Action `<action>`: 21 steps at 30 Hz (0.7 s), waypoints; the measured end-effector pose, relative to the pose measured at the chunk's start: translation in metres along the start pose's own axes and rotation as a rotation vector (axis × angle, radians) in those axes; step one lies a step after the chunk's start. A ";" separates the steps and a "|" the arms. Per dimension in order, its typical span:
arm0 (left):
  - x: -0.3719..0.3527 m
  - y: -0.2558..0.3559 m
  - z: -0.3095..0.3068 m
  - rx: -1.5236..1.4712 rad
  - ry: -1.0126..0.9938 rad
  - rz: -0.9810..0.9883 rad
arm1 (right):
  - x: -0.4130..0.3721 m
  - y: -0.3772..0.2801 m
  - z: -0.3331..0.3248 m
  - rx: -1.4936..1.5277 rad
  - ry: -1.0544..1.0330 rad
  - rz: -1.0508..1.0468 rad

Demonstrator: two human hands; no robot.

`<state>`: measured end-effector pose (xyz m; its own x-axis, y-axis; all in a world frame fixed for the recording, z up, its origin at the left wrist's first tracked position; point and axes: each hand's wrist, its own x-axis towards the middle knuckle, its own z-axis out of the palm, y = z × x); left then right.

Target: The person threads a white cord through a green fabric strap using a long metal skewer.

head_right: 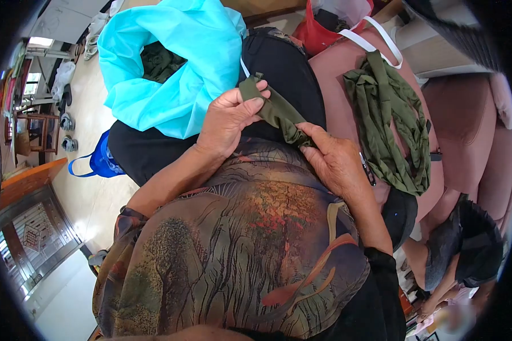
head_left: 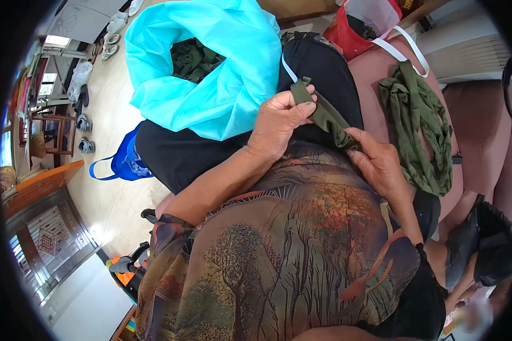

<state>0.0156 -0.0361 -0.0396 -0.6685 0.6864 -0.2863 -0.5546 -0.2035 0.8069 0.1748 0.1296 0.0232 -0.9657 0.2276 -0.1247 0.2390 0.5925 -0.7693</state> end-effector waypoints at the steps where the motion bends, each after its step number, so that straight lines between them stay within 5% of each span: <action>1: 0.000 0.000 0.001 0.028 -0.008 0.029 | -0.001 -0.001 -0.001 0.005 -0.004 0.002; 19: 0.014 -0.011 0.024 0.578 -0.066 0.492 | 0.000 0.000 0.002 0.160 0.019 0.006; 21: 0.012 -0.002 0.023 0.306 -0.113 0.169 | -0.002 -0.004 -0.008 0.103 -0.018 0.091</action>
<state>0.0200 -0.0115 -0.0327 -0.6694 0.7373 -0.0910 -0.2558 -0.1138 0.9600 0.1766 0.1332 0.0317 -0.9423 0.2625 -0.2078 0.3153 0.4872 -0.8144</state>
